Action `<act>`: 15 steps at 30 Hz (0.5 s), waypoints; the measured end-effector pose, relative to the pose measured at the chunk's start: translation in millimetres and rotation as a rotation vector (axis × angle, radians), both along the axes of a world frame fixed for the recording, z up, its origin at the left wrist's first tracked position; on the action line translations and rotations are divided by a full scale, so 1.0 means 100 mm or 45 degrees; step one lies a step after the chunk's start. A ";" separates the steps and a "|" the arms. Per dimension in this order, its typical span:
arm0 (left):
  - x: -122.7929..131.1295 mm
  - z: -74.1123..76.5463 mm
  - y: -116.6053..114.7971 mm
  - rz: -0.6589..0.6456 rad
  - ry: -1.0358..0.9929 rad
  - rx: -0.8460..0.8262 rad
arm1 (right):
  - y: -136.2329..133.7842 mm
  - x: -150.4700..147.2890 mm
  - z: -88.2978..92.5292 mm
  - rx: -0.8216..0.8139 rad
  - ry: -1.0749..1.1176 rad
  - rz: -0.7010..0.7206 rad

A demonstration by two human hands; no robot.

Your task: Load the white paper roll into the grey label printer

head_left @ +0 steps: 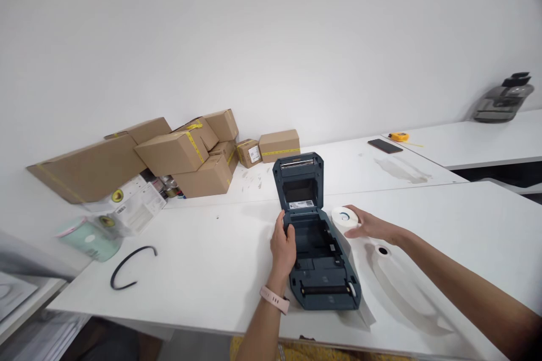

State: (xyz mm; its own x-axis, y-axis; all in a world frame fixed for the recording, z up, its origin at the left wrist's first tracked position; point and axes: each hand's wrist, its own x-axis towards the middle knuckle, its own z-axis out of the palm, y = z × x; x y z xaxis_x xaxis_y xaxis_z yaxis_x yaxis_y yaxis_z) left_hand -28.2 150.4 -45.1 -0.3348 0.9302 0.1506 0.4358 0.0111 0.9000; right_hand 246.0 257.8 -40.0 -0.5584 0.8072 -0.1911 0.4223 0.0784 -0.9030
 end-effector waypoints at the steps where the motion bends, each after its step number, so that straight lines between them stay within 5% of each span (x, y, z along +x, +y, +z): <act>1: 0.00 0.00 0.00 -0.005 -0.004 -0.008 | 0.00 0.04 -0.02 0.001 0.010 -0.008; 6: 0.01 0.02 0.00 -0.011 -0.041 -0.024 | -0.14 0.62 -0.17 -0.019 0.156 -0.196; 9: 0.01 0.00 0.01 -0.003 -0.019 -0.004 | -0.34 0.94 -0.27 -0.026 0.068 -0.106; 15: 0.01 -0.01 0.01 -0.017 -0.003 0.028 | -0.71 0.70 -0.38 0.251 -0.054 0.042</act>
